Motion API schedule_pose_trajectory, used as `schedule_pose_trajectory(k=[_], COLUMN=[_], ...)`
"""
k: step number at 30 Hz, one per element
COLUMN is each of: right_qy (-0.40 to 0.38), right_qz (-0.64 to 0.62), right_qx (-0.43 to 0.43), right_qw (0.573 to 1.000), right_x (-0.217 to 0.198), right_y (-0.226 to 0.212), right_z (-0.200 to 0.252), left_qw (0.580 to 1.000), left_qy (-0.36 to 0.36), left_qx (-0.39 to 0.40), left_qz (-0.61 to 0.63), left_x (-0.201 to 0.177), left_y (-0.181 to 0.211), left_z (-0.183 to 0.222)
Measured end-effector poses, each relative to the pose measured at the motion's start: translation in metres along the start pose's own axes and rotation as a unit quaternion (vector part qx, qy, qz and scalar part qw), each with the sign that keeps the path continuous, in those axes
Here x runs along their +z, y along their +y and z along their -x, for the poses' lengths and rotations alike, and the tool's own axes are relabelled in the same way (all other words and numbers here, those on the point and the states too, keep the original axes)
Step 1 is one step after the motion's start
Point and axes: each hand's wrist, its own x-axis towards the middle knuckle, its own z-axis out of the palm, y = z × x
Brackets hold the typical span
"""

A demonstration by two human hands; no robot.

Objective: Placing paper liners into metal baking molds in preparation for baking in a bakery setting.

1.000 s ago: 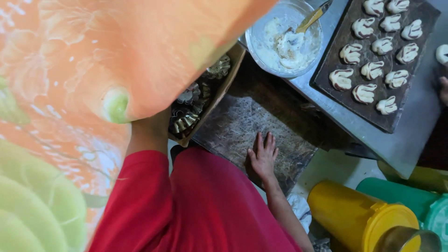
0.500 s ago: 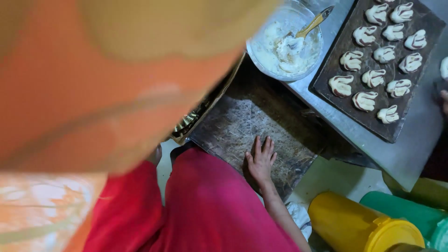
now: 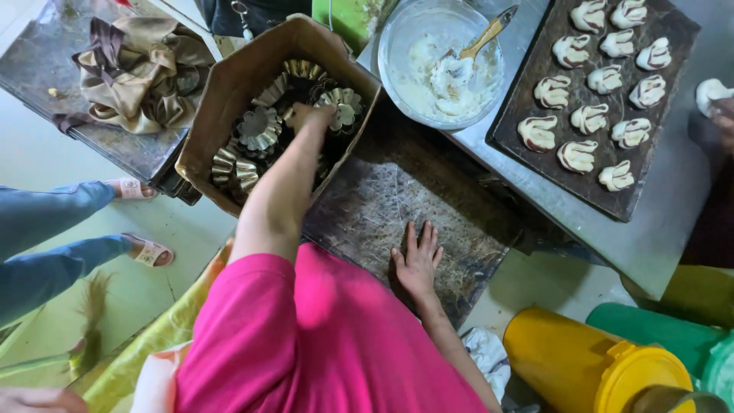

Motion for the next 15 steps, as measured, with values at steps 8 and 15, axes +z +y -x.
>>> schedule_pose_trajectory(k=[8, 15], right_qy=[0.005, 0.016], right_qz=[0.006, 0.008], right_qx=[-0.007, -0.009], right_qw=[1.0, 1.0], right_x=[0.002, 0.006], right_y=[0.003, 0.005], right_z=[0.001, -0.002], left_qw=[0.966, 0.965], left_qy=[0.083, -0.012], left_qx=[-0.027, 0.081], left_qz=[0.242, 0.251], left_x=[-0.005, 0.003], left_y=[-0.012, -0.038], left_z=[0.034, -0.038])
